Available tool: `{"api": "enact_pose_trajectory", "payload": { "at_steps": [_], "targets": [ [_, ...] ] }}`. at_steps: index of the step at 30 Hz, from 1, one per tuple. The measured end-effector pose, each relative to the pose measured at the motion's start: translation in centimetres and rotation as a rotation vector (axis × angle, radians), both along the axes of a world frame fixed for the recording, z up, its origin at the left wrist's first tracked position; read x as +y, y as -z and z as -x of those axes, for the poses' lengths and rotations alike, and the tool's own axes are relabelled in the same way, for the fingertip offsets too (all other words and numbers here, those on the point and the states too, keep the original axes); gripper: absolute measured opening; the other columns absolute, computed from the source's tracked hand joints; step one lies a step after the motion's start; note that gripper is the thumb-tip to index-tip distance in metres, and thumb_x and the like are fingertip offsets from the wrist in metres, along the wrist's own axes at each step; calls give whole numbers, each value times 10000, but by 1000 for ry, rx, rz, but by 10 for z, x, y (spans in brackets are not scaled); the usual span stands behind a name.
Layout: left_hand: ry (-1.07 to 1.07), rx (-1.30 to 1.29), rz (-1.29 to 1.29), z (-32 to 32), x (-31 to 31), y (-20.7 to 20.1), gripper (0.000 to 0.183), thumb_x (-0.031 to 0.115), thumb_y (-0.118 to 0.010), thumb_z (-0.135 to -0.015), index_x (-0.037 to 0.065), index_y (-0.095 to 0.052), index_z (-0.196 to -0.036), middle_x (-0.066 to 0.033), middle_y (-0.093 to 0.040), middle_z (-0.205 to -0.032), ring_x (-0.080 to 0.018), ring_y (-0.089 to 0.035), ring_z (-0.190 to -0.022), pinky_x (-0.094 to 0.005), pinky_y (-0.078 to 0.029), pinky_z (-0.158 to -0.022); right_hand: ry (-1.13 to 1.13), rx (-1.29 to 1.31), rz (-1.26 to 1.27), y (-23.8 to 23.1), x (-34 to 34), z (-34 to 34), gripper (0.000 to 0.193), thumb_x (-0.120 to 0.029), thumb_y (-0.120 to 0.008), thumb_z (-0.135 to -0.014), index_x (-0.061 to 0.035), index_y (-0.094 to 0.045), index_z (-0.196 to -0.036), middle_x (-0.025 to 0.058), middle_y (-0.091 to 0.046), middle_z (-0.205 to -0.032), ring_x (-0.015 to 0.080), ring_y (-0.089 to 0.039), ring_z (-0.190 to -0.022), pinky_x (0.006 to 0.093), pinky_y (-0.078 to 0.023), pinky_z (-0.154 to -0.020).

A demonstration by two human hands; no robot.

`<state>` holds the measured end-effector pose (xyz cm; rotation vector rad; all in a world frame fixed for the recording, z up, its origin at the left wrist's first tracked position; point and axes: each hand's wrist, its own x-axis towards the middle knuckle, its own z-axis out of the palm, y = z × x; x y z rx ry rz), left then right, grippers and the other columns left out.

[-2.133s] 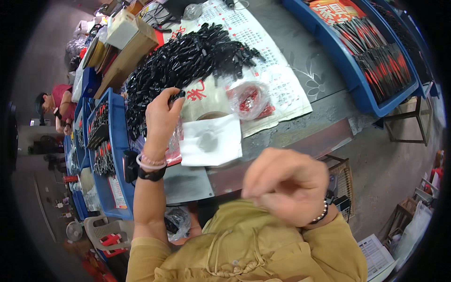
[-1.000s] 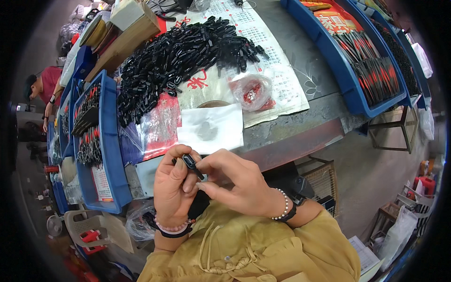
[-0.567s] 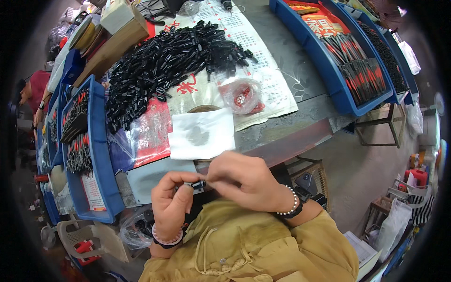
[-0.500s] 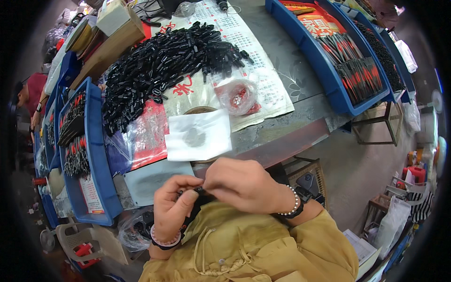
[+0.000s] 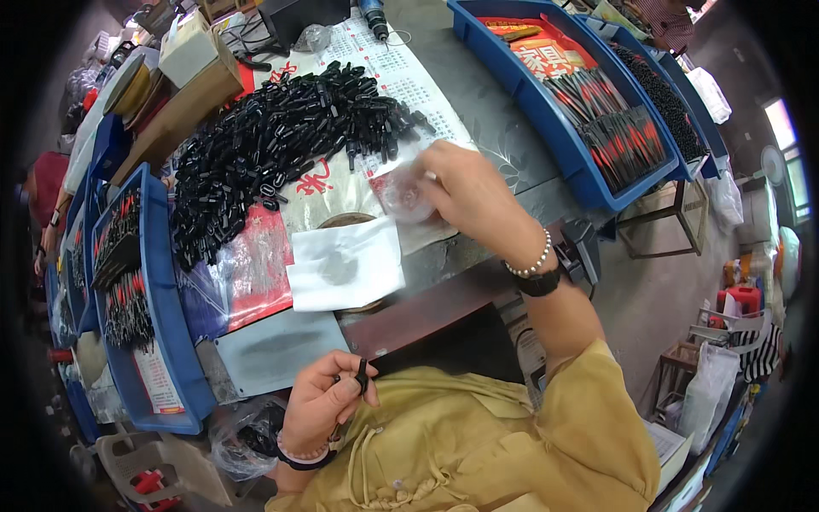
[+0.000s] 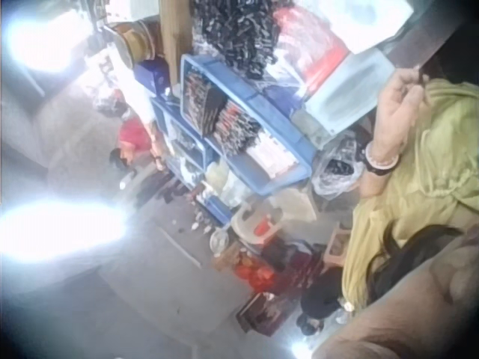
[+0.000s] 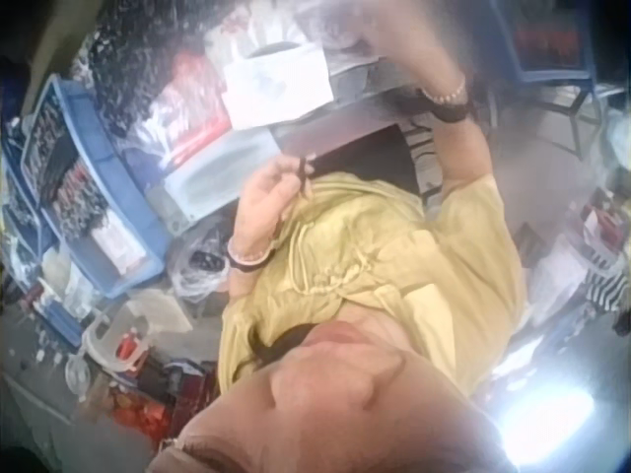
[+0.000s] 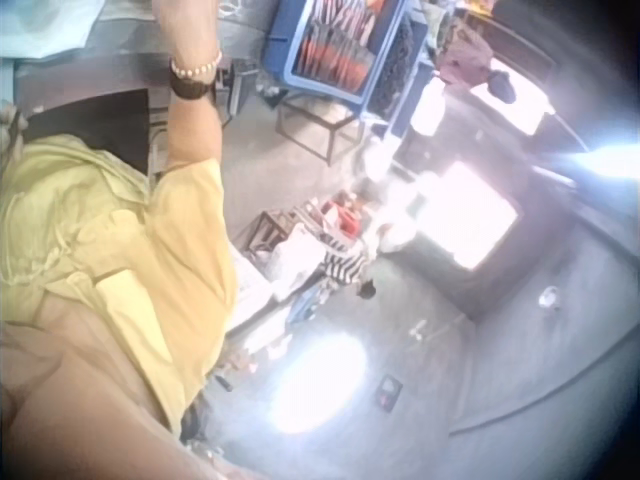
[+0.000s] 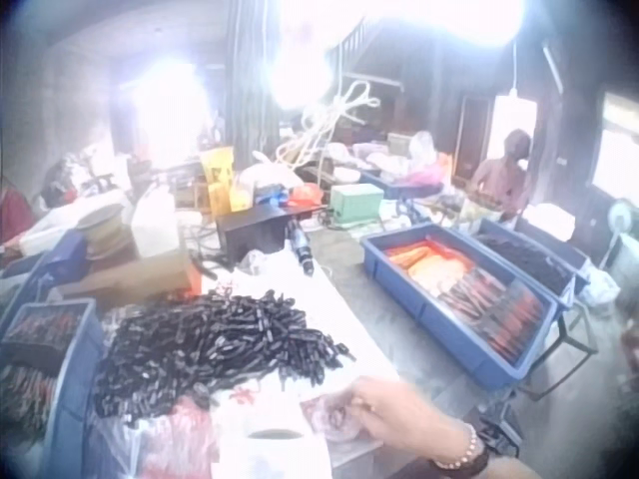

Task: The person assembles small black plastic key housings by inserting red pins into them. They pick up a housing, insert a pin, and place the assembled unit on the table, repeating this process throughout the clip.

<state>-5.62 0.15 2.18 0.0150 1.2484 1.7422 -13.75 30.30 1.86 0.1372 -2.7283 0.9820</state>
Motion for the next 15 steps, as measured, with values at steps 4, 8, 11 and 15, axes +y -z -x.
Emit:
{"api": "enact_pose_trajectory", "payload": {
  "at_steps": [4, 8, 11, 15],
  "targets": [
    [-47, 4, 31, -4, -1, 0, 201, 100, -524, -945, -48, -558, -1076, -140, -646, -800, -29, -388, -486, -155, -322, -483, 168, 20, -110, 7, 8, 7, 277, -209, -664, -799, -9, -616, -985, 185, -622, -909, 364, -609, -874, 407, -483, -746],
    [-47, -14, -9, -3, -1, 6, 209, 111, -541, -945, -49, -559, -1079, -141, -646, -800, -33, -393, -487, -157, -324, -483, 118, -220, -74, 10, 11, 13, 287, -214, -658, -770, 15, -621, -940, 200, -645, -840, 375, -622, -804, 410, -489, -703],
    [-38, -8, -11, -4, -2, 11, 218, 119, -549, -947, -48, -557, -1087, -139, -646, -801, -32, -395, -490, -157, -324, -484, 168, -267, 146, 7, 7, 13, 243, -170, -612, -745, 33, -623, -878, 213, -634, -759, 370, -625, -727, 403, -489, -651],
    [-35, -17, -56, -3, -3, 14, 210, 114, -546, -953, -8, -558, -1125, -83, -654, -843, -13, -416, -532, -154, -334, -494, 179, -221, 147, -6, 2, 3, 214, -158, -614, -749, 15, -625, -874, 210, -633, -776, 364, -626, -741, 405, -490, -657]
  ]
}}
